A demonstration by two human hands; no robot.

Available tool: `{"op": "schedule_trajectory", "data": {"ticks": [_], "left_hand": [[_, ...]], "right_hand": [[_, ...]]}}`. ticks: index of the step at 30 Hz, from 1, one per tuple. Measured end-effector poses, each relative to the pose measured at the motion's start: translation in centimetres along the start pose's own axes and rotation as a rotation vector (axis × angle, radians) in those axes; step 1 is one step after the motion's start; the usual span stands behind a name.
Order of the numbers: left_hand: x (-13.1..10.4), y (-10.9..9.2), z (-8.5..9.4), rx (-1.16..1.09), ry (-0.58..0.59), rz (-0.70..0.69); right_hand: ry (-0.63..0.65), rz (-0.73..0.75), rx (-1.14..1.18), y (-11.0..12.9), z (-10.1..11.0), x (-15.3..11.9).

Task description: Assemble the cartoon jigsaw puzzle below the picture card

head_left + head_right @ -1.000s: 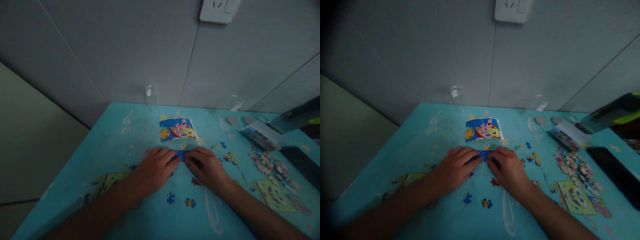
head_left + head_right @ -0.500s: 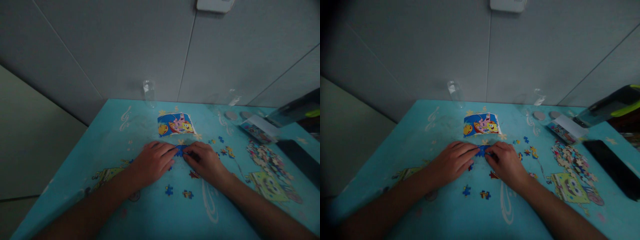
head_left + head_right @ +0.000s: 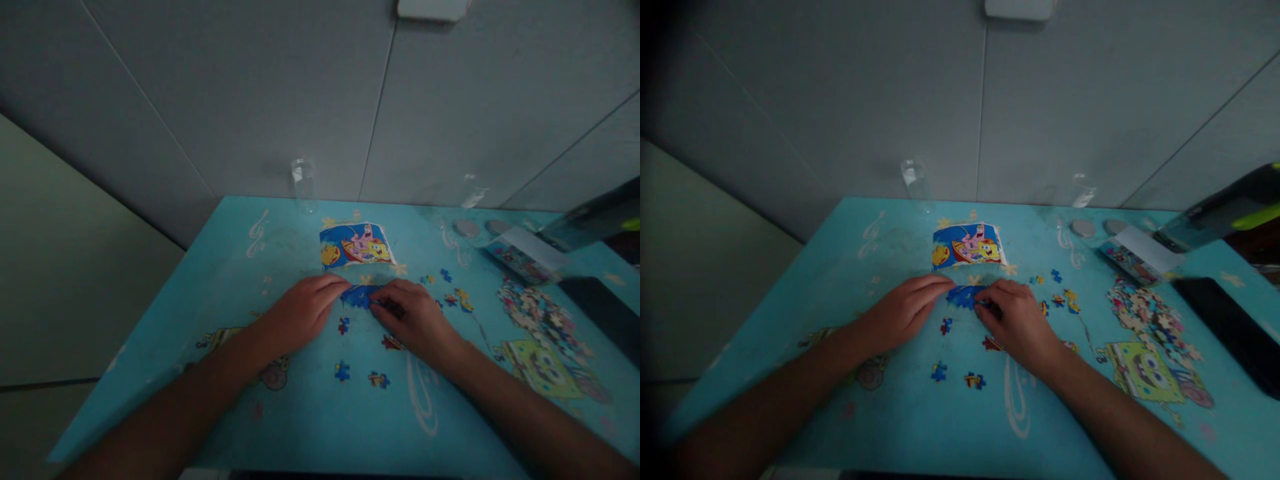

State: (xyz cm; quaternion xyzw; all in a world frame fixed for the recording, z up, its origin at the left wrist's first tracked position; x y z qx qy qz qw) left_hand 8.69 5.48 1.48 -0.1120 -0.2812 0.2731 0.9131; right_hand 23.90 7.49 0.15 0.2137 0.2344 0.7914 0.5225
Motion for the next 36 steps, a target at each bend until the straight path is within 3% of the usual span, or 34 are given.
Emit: {"op": "schedule_trajectory", "data": {"ticks": [14, 23, 36], "left_hand": [[-0.4, 0.4, -1.1, 0.132, 0.117, -0.001], [-0.2, -1.2, -1.5, 0.29, 0.235, -0.083], [0.0, -1.8, -0.5, 0.41, 0.236, -0.186]], "right_hand": [[0.017, -0.011, -0.021, -0.1, -0.1, -0.2], [0.02, -0.003, -0.014, -0.5, -0.2, -0.2], [0.016, -0.034, 0.004, -1.0, -0.1, -0.2]]}}
Point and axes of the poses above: each hand's wrist, its own x-axis towards the middle knuckle, its own z-axis out of the back of the hand, y = z × x, the point moved 10 cm from there along x, towards the middle knuckle, and after that the axes turned 14 degrees about -z, right-handed, at the moved point
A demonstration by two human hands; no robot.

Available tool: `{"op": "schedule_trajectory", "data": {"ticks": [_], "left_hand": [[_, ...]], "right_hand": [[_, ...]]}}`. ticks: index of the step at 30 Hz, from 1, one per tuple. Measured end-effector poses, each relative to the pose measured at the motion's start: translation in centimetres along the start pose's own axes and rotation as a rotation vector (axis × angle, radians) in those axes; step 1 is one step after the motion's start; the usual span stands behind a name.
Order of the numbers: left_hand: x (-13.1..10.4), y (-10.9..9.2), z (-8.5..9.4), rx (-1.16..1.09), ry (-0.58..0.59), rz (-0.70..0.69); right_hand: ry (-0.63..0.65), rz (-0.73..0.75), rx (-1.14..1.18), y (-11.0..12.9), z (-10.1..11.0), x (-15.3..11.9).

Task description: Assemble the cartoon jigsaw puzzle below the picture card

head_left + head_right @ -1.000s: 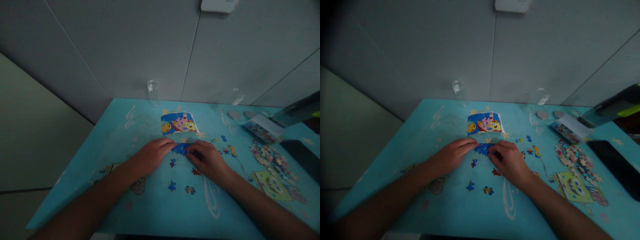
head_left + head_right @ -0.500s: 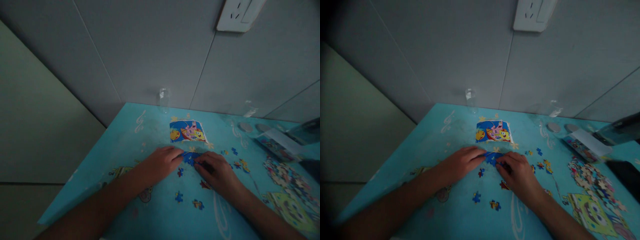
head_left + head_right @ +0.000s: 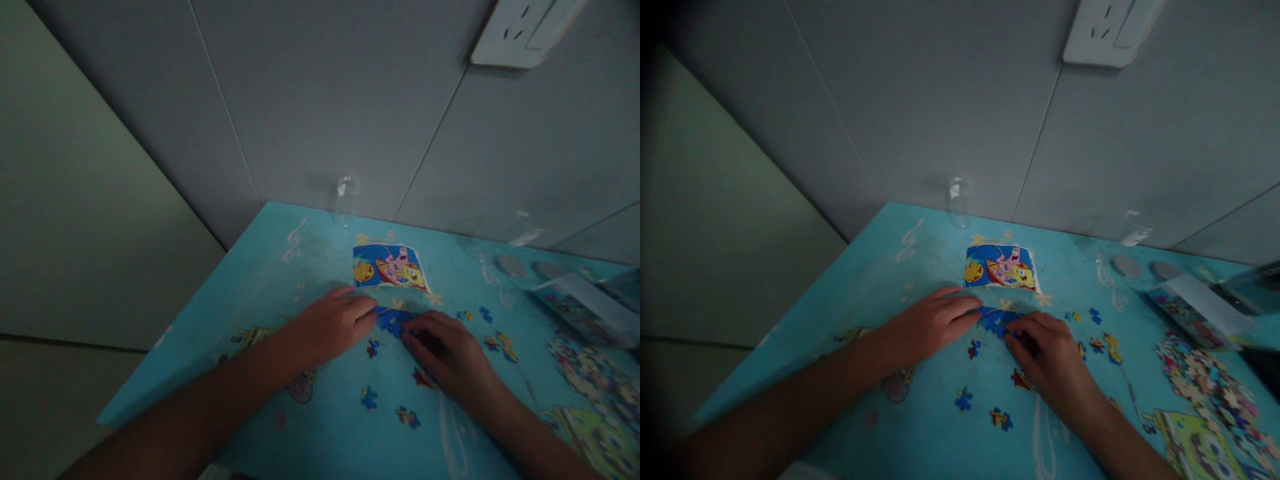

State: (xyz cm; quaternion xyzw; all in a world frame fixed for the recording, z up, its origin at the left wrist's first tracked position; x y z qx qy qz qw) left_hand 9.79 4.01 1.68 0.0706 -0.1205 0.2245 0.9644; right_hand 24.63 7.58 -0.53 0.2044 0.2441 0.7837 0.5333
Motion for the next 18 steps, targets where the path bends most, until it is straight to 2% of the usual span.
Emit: {"op": "schedule_trajectory", "data": {"ticks": [7, 15, 18], "left_hand": [[-1.2, 2.7, 1.2, 0.099, 0.017, 0.11], [-1.3, 2.8, 1.7, 0.136, 0.012, 0.094], [-1.7, 3.5, 2.4, 0.163, -0.012, 0.112]], "right_hand": [[0.001, -0.006, 0.01, 0.6, 0.4, 0.0], [-0.024, 0.011, -0.013, 0.9, 0.9, -0.2], [-0.018, 0.028, -0.024, 1.1, 0.9, -0.3]]}}
Point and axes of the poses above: each hand's wrist, its own x-axis towards the middle knuckle, its own z-axis out of the back of the hand, y = z × x, the point moved 10 cm from there along x, towards the middle knuckle, and after that the axes turned 14 degrees about -z, right-handed, at the moved point
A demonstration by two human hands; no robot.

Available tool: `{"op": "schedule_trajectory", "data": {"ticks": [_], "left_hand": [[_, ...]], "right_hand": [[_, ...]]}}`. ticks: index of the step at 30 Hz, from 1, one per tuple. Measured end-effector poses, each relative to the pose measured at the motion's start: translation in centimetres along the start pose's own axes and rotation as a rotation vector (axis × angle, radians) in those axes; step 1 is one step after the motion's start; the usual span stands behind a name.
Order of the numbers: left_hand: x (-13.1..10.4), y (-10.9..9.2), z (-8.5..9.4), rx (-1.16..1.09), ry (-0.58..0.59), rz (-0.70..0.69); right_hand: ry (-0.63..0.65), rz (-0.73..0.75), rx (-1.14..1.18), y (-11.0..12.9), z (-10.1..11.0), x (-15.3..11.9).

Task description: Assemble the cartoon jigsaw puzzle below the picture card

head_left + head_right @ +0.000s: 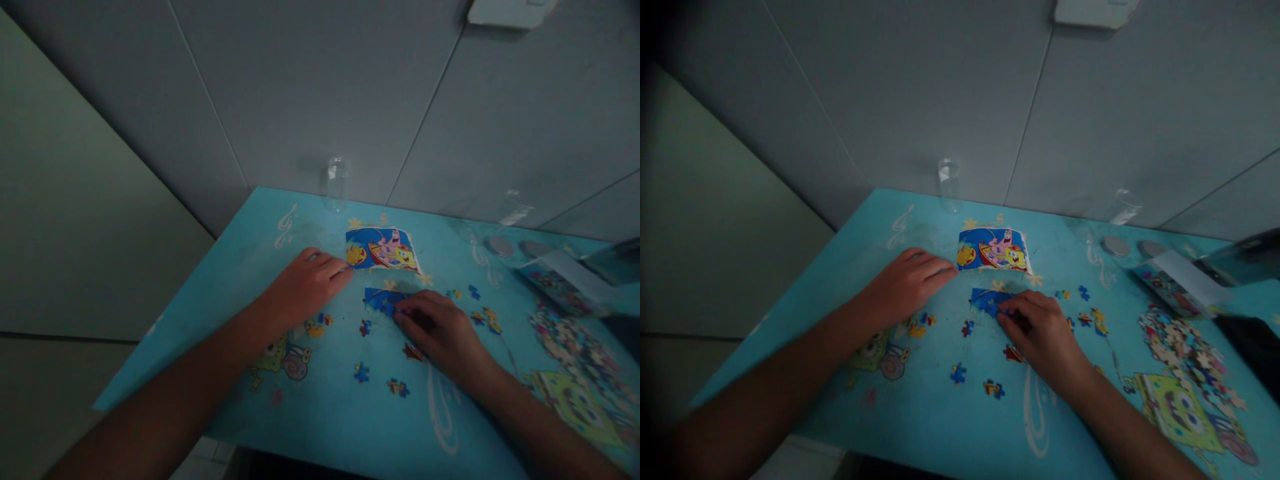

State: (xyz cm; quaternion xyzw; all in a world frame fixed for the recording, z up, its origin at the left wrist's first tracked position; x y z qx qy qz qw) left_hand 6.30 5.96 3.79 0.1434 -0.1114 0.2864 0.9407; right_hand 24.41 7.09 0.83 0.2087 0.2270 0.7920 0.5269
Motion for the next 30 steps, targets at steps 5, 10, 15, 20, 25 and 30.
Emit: {"op": "schedule_trajectory", "data": {"ticks": [5, 10, 15, 20, 25, 30], "left_hand": [[-0.7, 1.7, 1.3, 0.058, -0.049, 0.04], [-1.3, 2.5, 1.5, 0.095, -0.073, 0.051], [-2.0, 3.5, 1.7, 0.154, -0.099, 0.093], [-2.3, 4.2, 1.5, 0.175, -0.085, 0.12], [-2.1, 4.1, 1.2, 0.151, -0.073, 0.115], [-2.0, 4.1, 1.0, 0.145, -0.048, 0.124]], "right_hand": [[0.022, 0.013, 0.006, 0.3, -0.1, 0.0], [0.016, 0.034, 0.002, 0.4, -0.3, -0.1], [0.029, 0.041, -0.003, 0.6, -0.4, -0.3], [0.022, 0.058, -0.008, 0.8, -0.3, -0.4], [0.062, 0.104, -0.01, 1.5, -0.8, -0.9], [0.05, 0.128, -0.021, 1.7, -0.7, -1.1]]}}
Point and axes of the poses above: each hand's wrist, its own x-axis towards the middle knuckle, its own z-axis out of the back of the hand, y = z × x, the point moved 10 cm from there along x, towards the middle knuckle, and after that the axes turned 14 degrees about -z, right-handed, at the moved point
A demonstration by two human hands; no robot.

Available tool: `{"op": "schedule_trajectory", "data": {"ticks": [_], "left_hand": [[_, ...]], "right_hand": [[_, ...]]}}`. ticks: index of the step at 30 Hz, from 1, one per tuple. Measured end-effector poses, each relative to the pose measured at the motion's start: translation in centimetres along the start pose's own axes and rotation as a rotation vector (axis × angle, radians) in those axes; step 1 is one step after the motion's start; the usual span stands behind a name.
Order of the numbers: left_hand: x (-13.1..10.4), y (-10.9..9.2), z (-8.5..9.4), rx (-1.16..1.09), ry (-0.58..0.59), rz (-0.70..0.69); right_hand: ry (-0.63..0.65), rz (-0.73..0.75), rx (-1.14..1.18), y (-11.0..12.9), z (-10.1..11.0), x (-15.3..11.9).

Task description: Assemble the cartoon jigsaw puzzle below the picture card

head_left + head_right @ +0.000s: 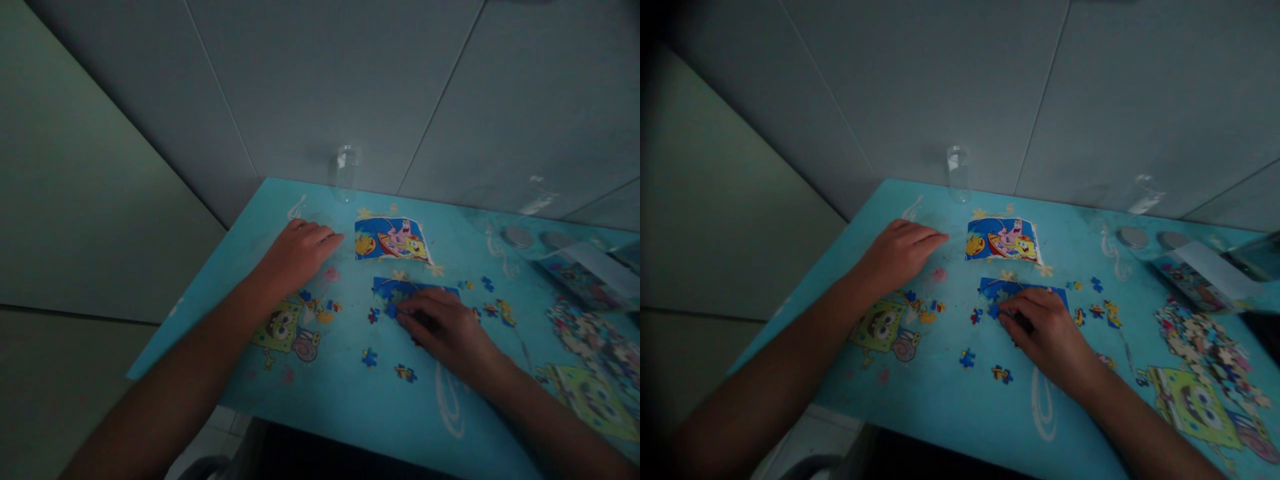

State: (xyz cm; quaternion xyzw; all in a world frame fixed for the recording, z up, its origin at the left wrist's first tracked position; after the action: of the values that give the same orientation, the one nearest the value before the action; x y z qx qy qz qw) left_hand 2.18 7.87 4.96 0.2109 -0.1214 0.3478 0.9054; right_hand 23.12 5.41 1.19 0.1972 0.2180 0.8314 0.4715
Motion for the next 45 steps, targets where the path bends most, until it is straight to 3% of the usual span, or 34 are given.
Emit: {"op": "schedule_trajectory", "data": {"ticks": [31, 45], "left_hand": [[-0.1, -0.3, -1.0, -0.017, 0.042, -0.044], [-0.7, -0.7, -2.3, -0.125, 0.07, -0.07]], "right_hand": [[0.071, 0.008, -0.009, 0.8, -0.6, -0.1], [0.18, 0.056, -0.02, 3.3, -1.5, -1.4]]}}
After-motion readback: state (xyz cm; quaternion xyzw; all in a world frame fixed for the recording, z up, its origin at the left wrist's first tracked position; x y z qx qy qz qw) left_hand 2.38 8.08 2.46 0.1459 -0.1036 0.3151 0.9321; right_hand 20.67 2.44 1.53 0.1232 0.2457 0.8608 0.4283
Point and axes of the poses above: each hand's wrist, its own x-axis towards the middle knuckle, its own z-axis out of the back of the hand, y = z × x, the point moved 10 cm from there along x, towards the middle knuckle, and after that the axes turned 14 degrees about -z, right-handed, at the moved point
